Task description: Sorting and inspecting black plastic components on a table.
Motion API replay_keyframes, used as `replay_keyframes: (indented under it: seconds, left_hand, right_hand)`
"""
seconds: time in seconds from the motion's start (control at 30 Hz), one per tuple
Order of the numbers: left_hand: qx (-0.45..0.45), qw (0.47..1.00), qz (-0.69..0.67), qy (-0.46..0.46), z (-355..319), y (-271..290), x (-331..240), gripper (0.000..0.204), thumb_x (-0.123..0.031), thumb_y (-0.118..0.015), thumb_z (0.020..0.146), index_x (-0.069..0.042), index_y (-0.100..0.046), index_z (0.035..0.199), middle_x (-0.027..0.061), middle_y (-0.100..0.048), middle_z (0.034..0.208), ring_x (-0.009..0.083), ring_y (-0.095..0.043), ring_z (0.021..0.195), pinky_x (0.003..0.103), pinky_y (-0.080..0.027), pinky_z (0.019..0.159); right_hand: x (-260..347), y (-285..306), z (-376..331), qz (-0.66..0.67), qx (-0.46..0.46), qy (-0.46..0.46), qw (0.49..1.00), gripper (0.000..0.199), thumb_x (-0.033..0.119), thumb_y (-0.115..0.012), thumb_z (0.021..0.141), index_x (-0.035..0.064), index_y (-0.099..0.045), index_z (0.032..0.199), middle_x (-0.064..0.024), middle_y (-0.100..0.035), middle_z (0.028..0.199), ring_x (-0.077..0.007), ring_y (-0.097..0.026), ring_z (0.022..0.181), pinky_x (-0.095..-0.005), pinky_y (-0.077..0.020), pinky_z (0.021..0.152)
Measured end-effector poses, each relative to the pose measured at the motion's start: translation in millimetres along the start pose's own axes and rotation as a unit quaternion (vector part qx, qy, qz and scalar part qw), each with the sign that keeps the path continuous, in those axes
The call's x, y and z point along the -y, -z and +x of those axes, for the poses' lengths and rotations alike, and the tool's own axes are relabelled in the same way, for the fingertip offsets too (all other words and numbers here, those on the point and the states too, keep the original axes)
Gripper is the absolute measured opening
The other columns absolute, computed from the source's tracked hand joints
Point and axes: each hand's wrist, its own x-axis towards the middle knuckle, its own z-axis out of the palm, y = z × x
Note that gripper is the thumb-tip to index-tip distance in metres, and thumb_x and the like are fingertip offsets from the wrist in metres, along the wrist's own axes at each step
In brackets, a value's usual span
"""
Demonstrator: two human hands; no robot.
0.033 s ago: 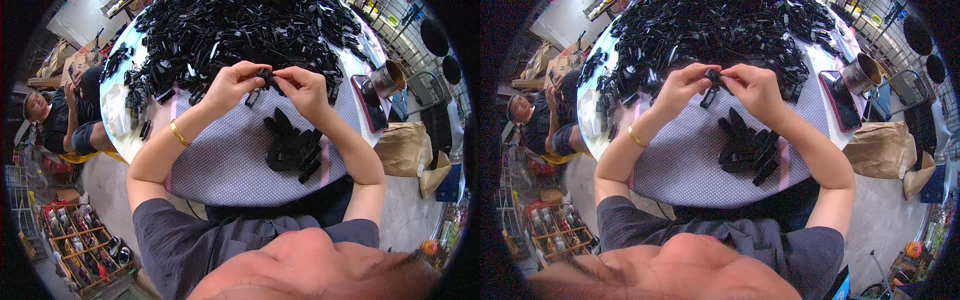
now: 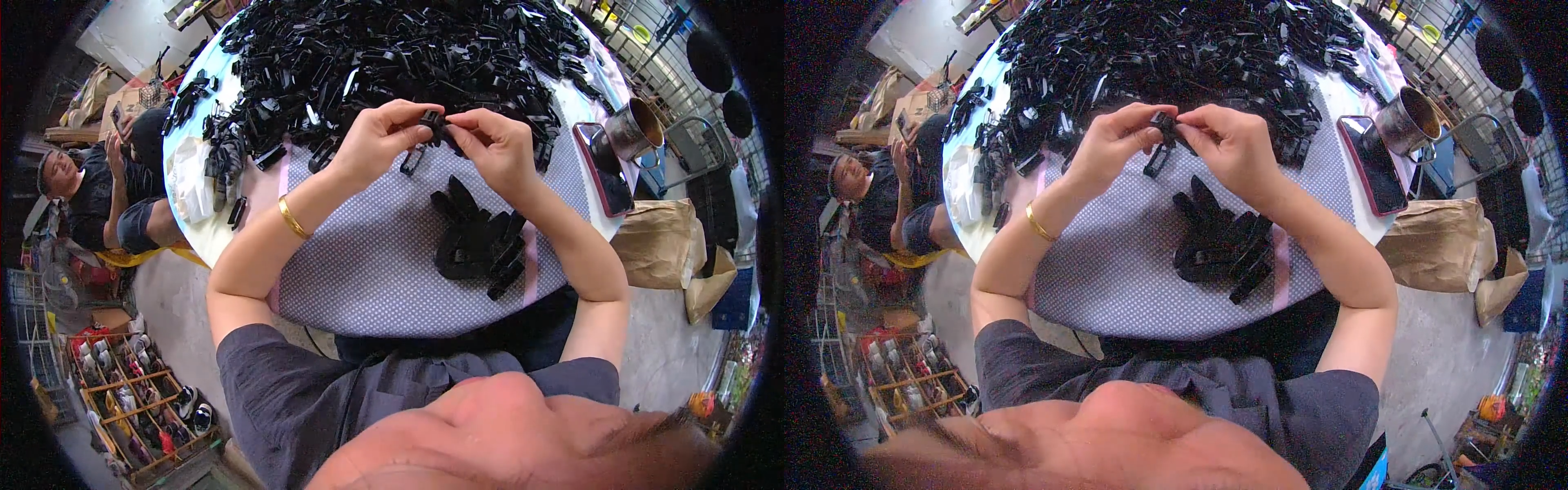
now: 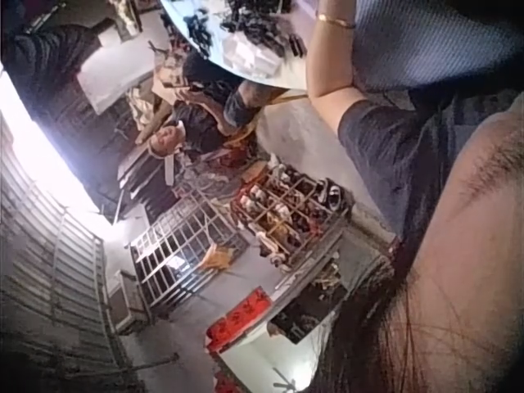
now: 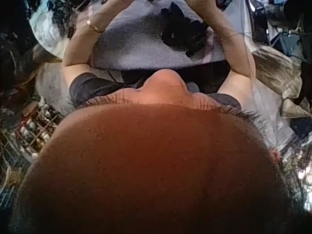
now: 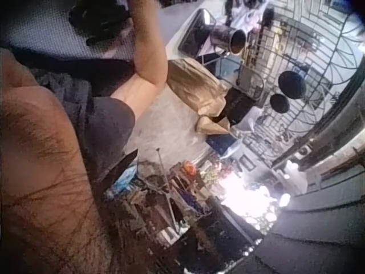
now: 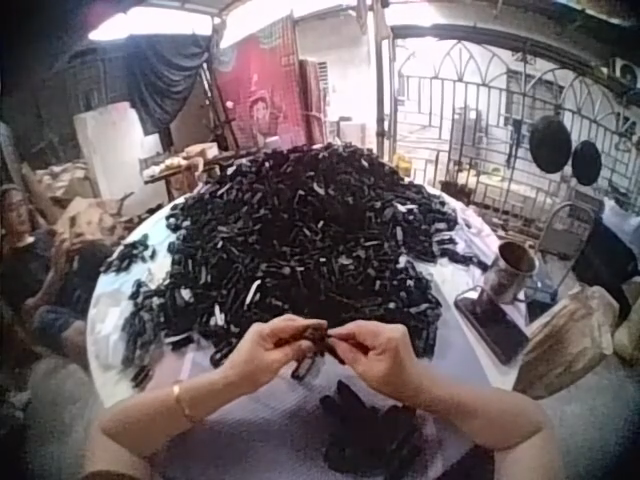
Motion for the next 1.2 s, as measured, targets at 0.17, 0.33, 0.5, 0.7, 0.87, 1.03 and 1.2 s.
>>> replay_keyframes:
  seconds: [0.17,0.33,0.5,0.7,0.87,1.03,1.2]
  left_hand:
    - [-0.005,1.000,-0.017,0.021,0,3,0,0.030,-0.003,-0.058,0.082,0.000,-0.058,0.112,0.0003,-0.055,0.085,0.0076,-0.051,0.075,0.021,-0.044,0.067]
    - [-0.015,0.997,-0.060,0.052,-2,1,-1,0.030,-0.002,-0.059,0.081,0.000,-0.058,0.111,0.0030,-0.061,0.087,0.0082,-0.054,0.074,0.021,-0.046,0.069]
    - [-0.036,0.997,-0.063,0.036,-3,-3,7,0.032,-0.004,-0.059,0.082,0.001,-0.056,0.114,0.0072,-0.062,0.098,0.0100,-0.057,0.082,0.023,-0.047,0.076]
    - [-0.045,0.984,-0.166,0.055,-6,-11,4,0.032,-0.007,-0.056,0.085,0.002,-0.054,0.115,0.0084,-0.059,0.107,0.0113,-0.056,0.090,0.025,-0.046,0.081]
    - [-0.030,0.983,-0.173,0.048,-3,1,4,0.028,-0.007,-0.054,0.086,0.002,-0.056,0.112,0.0091,-0.061,0.104,0.0129,-0.056,0.092,0.026,-0.044,0.083]
    - [-0.002,0.988,-0.151,-0.021,-3,2,2,0.023,-0.006,-0.058,0.083,-0.001,-0.062,0.105,0.0077,-0.064,0.097,0.0118,-0.058,0.087,0.024,-0.047,0.080]
    - [-0.018,0.994,0.053,-0.091,-16,-6,-20,0.023,0.001,-0.060,0.077,-0.001,-0.063,0.100,0.0089,-0.063,0.091,0.0170,-0.060,0.082,0.027,-0.047,0.075]
  right_hand:
    - [1,-5,-2,0.004,-0.031,0.035,0.999,0.013,0.004,-0.059,0.083,-0.0021,-0.062,0.094,-0.0040,-0.063,0.073,-0.0063,-0.058,0.064,-0.0192,-0.0469,0.056]
    - [1,-6,-2,-0.013,-0.045,0.063,0.997,0.012,0.005,-0.059,0.083,-0.0018,-0.061,0.093,-0.0053,-0.062,0.074,-0.0074,-0.058,0.063,-0.0201,-0.0469,0.055]
    - [-3,-5,2,-0.060,-0.051,0.130,0.988,0.010,0.004,-0.060,0.081,-0.0014,-0.060,0.090,-0.0070,-0.062,0.079,-0.0099,-0.059,0.064,-0.0208,-0.0473,0.055]
    - [5,-8,-3,-0.109,-0.046,0.126,0.985,0.015,0.007,-0.064,0.079,-0.0002,-0.057,0.090,-0.0074,-0.059,0.083,-0.0120,-0.058,0.064,-0.0212,-0.0464,0.056]
    - [1,-5,1,0.036,0.074,-0.039,0.996,0.029,0.019,-0.066,0.079,-0.0022,-0.058,0.097,-0.0065,-0.056,0.072,-0.0092,-0.052,0.060,-0.0227,-0.0437,0.054]
    - [5,-6,-2,-0.090,0.065,0.086,0.990,0.026,0.017,-0.067,0.078,-0.0045,-0.060,0.089,-0.0100,-0.054,0.064,-0.0140,-0.055,0.060,-0.0256,-0.0430,0.054]
    - [-3,6,9,-0.036,0.211,0.066,0.974,0.031,0.013,-0.064,0.075,0.0015,-0.059,0.103,-0.0109,-0.062,0.088,-0.0204,-0.058,0.070,-0.0287,-0.0474,0.061]
